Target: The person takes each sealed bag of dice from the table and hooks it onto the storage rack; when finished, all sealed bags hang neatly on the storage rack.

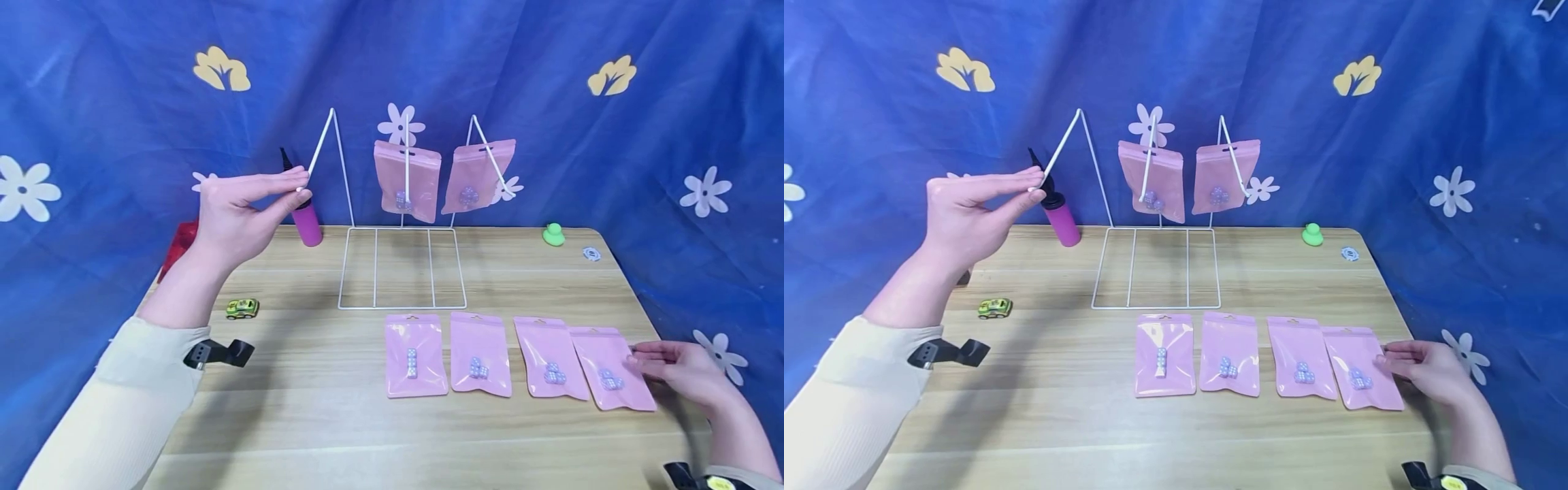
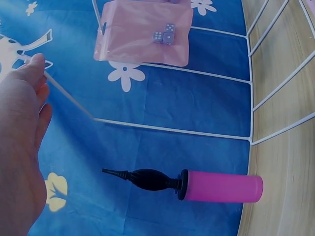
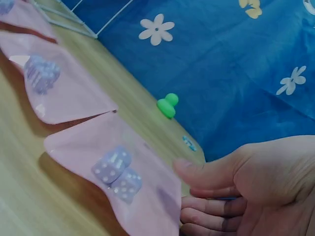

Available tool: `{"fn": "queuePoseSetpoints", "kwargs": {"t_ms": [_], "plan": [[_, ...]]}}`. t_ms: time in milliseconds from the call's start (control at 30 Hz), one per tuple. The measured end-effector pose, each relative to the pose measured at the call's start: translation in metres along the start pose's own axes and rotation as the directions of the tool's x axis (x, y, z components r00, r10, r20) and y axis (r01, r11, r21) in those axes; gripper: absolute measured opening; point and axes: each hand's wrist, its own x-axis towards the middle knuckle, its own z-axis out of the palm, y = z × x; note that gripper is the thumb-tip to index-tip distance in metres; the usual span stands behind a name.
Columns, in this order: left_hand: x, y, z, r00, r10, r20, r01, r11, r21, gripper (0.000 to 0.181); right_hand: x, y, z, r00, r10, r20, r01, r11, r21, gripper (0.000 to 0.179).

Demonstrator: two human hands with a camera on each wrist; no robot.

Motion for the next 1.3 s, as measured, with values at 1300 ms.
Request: {"fn": "queuePoseSetpoints", "kwargs": {"t_ms": [1300], "plan": [[0.000, 0.003, -0.002, 0.999, 0.035, 0.042, -0.037, 0.998, 0.046, 0.027, -0.031, -0.064, -0.017, 0.864, -0.268, -0.426, 0.402, 0.876, 0.266, 0.019]]}}
